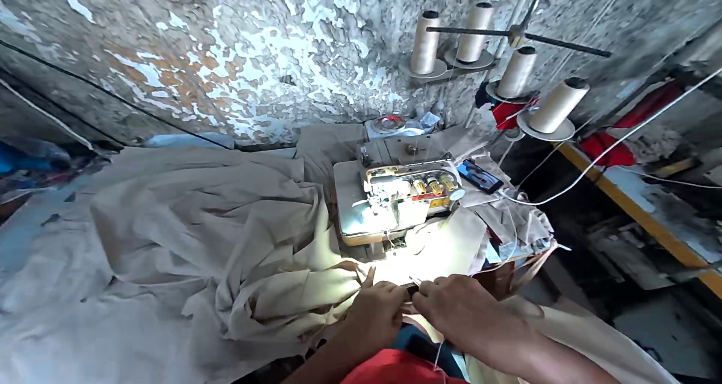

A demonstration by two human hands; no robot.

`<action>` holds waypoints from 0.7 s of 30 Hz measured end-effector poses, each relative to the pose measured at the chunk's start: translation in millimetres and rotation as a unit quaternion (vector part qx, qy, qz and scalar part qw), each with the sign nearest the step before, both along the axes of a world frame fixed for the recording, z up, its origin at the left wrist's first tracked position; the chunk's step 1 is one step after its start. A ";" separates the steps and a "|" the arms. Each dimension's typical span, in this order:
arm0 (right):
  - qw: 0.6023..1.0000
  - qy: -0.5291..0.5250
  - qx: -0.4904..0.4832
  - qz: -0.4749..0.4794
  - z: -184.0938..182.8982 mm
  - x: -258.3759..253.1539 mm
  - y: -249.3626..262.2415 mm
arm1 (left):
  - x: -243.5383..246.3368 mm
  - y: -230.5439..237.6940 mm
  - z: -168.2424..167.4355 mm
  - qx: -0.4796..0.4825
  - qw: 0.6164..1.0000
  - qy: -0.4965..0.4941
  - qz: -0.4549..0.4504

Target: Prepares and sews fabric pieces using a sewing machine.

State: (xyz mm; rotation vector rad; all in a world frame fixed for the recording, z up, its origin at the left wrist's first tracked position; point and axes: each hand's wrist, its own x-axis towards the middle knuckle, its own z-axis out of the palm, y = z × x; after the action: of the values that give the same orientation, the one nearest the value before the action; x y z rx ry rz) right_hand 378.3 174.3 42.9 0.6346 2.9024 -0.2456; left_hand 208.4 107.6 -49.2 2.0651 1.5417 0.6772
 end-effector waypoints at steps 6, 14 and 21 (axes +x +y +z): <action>0.980 0.163 0.037 0.106 -7.6 11.1 12.1 | -11.9 1.1 0.4 -0.037 0.992 -0.071 -0.093; 0.918 0.348 -0.113 0.152 3.3 37.5 39.9 | -36.5 18.6 -15.3 0.003 0.986 -0.032 -0.161; 0.820 0.515 -0.235 0.080 1.0 66.0 45.9 | -34.5 14.6 -33.0 -0.029 0.995 0.005 -0.098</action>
State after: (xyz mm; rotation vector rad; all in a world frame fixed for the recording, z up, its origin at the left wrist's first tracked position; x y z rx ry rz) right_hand 444.2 220.2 43.9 0.1493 3.5335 -1.6837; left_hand 173.9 122.2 -82.2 2.1428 1.3260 0.5447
